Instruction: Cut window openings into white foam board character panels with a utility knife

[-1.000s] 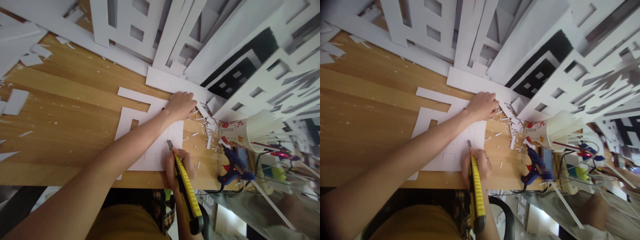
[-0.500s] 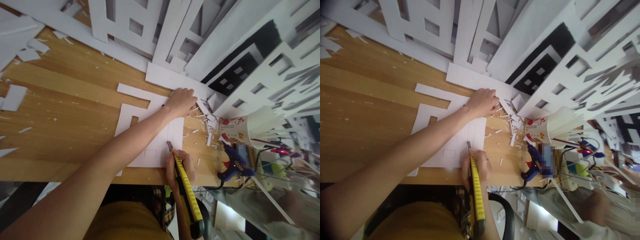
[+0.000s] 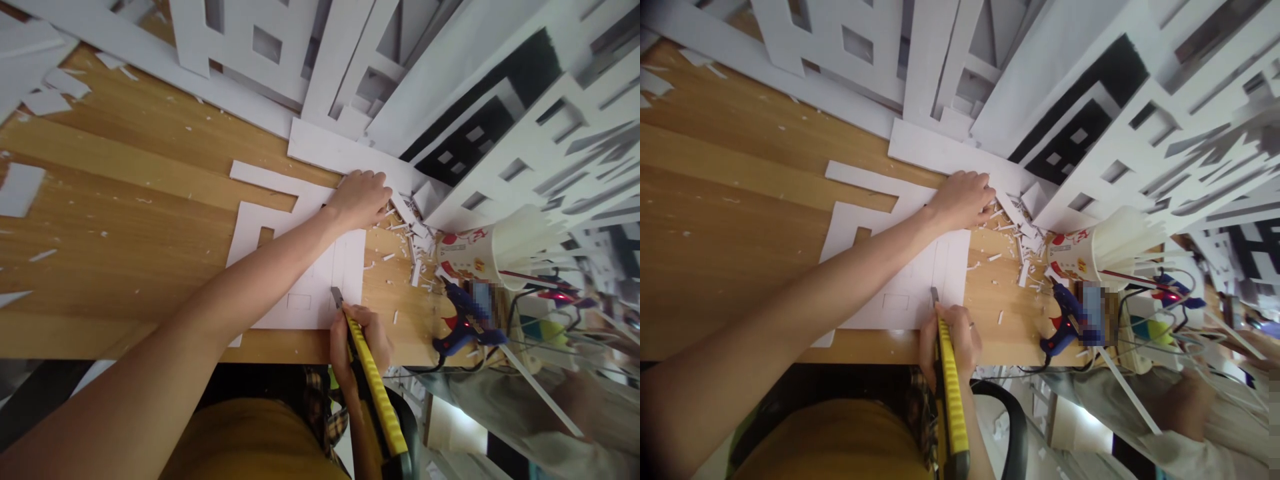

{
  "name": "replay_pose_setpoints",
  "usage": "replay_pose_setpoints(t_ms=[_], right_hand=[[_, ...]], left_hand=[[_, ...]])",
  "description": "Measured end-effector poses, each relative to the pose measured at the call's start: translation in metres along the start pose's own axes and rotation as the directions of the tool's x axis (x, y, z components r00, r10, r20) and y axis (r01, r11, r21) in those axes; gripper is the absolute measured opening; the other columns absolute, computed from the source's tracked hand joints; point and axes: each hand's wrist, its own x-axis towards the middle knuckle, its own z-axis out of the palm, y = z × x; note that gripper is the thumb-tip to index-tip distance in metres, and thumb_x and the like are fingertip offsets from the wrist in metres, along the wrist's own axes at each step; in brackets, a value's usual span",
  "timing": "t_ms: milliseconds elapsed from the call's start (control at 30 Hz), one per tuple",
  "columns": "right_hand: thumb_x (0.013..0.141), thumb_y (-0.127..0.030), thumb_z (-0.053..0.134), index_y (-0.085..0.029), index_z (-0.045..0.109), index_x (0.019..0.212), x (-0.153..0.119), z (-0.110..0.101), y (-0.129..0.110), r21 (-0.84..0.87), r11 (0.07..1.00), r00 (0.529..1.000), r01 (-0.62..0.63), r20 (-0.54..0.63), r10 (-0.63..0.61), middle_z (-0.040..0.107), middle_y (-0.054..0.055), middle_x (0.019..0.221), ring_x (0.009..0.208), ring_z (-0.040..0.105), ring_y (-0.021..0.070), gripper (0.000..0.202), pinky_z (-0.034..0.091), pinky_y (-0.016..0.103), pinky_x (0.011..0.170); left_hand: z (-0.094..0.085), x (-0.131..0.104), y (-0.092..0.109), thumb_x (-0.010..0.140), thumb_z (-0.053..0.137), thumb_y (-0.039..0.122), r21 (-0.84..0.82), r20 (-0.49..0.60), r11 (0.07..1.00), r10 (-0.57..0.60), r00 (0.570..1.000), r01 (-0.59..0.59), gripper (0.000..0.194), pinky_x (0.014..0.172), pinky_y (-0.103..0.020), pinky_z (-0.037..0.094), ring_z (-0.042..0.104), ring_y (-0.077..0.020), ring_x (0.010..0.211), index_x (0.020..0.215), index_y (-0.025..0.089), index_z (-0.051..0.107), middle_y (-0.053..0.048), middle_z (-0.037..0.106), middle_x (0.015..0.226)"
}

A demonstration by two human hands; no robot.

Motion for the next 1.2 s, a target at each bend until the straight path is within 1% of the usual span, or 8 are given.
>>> replay_pose_setpoints(t_ms=[100, 167, 400, 600, 800, 933, 1067, 1200], right_hand=[[0.087, -0.016, 0.063, -0.023, 0.062, 0.090, -0.001, 0.001, -0.007, -0.016, 0.999, 0.997, 0.042, -0.063, -0.043, 0.064, -0.002, 0.074, 0.067, 0.063, 0.0140, 0.007, 0.047, 0.025, 0.057], [0.088, -0.014, 0.062, -0.023, 0.062, 0.088, -0.001, 0.000, -0.012, -0.030, 0.998, 0.997, 0.053, -0.052, -0.054, 0.061, -0.004, 0.069, 0.061, 0.059, 0.0122, 0.009, 0.046, 0.024, 0.056], [0.089, -0.019, 0.063, -0.021, 0.062, 0.083, -0.008, -0.006, -0.014, -0.046, 0.999, 1.000, -0.008, -0.028, 0.007, 0.059, -0.004, 0.067, 0.059, 0.057, 0.0117, 0.007, 0.046, 0.024, 0.058], [0.088, -0.020, 0.065, -0.022, 0.063, 0.083, -0.015, -0.007, -0.016, -0.001, 0.999, 0.998, -0.049, -0.027, 0.049, 0.060, -0.003, 0.071, 0.057, 0.056, 0.0106, 0.005, 0.043, 0.024, 0.055], [0.086, -0.018, 0.065, -0.024, 0.062, 0.084, -0.014, -0.006, -0.020, 0.009, 1.000, 0.997, -0.024, -0.077, 0.025, 0.060, -0.003, 0.071, 0.059, 0.060, 0.0128, 0.008, 0.044, 0.026, 0.055], [0.086, -0.016, 0.065, -0.025, 0.062, 0.082, -0.014, -0.005, -0.020, 0.001, 1.000, 0.995, -0.012, -0.102, 0.012, 0.059, -0.003, 0.070, 0.057, 0.058, 0.0117, 0.009, 0.044, 0.025, 0.055], [0.085, -0.019, 0.067, -0.023, 0.062, 0.082, -0.016, -0.005, -0.020, 0.003, 0.999, 0.995, -0.044, -0.087, 0.044, 0.059, -0.003, 0.070, 0.052, 0.054, 0.0108, 0.007, 0.043, 0.026, 0.052], [0.085, -0.019, 0.067, -0.023, 0.061, 0.081, -0.017, -0.006, -0.021, -0.015, 0.999, 0.995, -0.048, -0.083, 0.046, 0.058, -0.003, 0.067, 0.055, 0.058, 0.0122, 0.009, 0.041, 0.025, 0.051]], left_hand=[[0.003, 0.000, -0.001, 0.094, 0.049, 0.023, -0.004, -0.016, 1.000, 0.006, 1.000, -0.006, 0.031, 0.078, -0.039, 0.035, 0.059, -0.0293, 0.101, 0.110, 0.014, 0.074, -0.017, 0.067, 0.107], [0.003, 0.000, -0.001, 0.094, 0.050, 0.024, -0.006, -0.016, 1.000, 0.008, 1.000, -0.008, 0.031, 0.079, -0.039, 0.035, 0.059, -0.0296, 0.102, 0.110, 0.014, 0.074, -0.017, 0.067, 0.108], [-0.001, 0.000, 0.000, 0.094, 0.048, 0.022, -0.009, 0.003, 1.000, -0.001, 1.000, 0.001, 0.032, 0.079, -0.039, 0.036, 0.060, -0.0301, 0.103, 0.111, 0.012, 0.074, -0.017, 0.067, 0.106], [-0.004, -0.001, 0.002, 0.094, 0.046, 0.022, -0.002, 0.016, 1.000, -0.006, 1.000, 0.006, 0.035, 0.079, -0.040, 0.036, 0.059, -0.0303, 0.102, 0.114, 0.011, 0.073, -0.018, 0.067, 0.107], [-0.002, -0.001, 0.001, 0.094, 0.048, 0.023, 0.004, 0.005, 1.000, -0.004, 1.000, 0.004, 0.033, 0.079, -0.039, 0.037, 0.060, -0.0302, 0.100, 0.111, 0.012, 0.074, -0.017, 0.067, 0.107], [0.000, -0.001, 0.001, 0.094, 0.047, 0.023, 0.001, -0.007, 1.000, -0.002, 1.000, 0.002, 0.033, 0.079, -0.040, 0.038, 0.061, -0.0309, 0.102, 0.111, 0.011, 0.073, -0.018, 0.068, 0.107], [0.001, -0.001, 0.001, 0.094, 0.046, 0.023, 0.007, -0.017, 1.000, 0.002, 1.000, -0.002, 0.034, 0.079, -0.039, 0.038, 0.061, -0.0303, 0.102, 0.110, 0.012, 0.074, -0.018, 0.068, 0.107], [0.001, -0.001, 0.000, 0.093, 0.047, 0.022, 0.009, -0.022, 1.000, 0.002, 1.000, -0.002, 0.032, 0.079, -0.039, 0.038, 0.061, -0.0292, 0.101, 0.109, 0.012, 0.074, -0.017, 0.068, 0.105]])
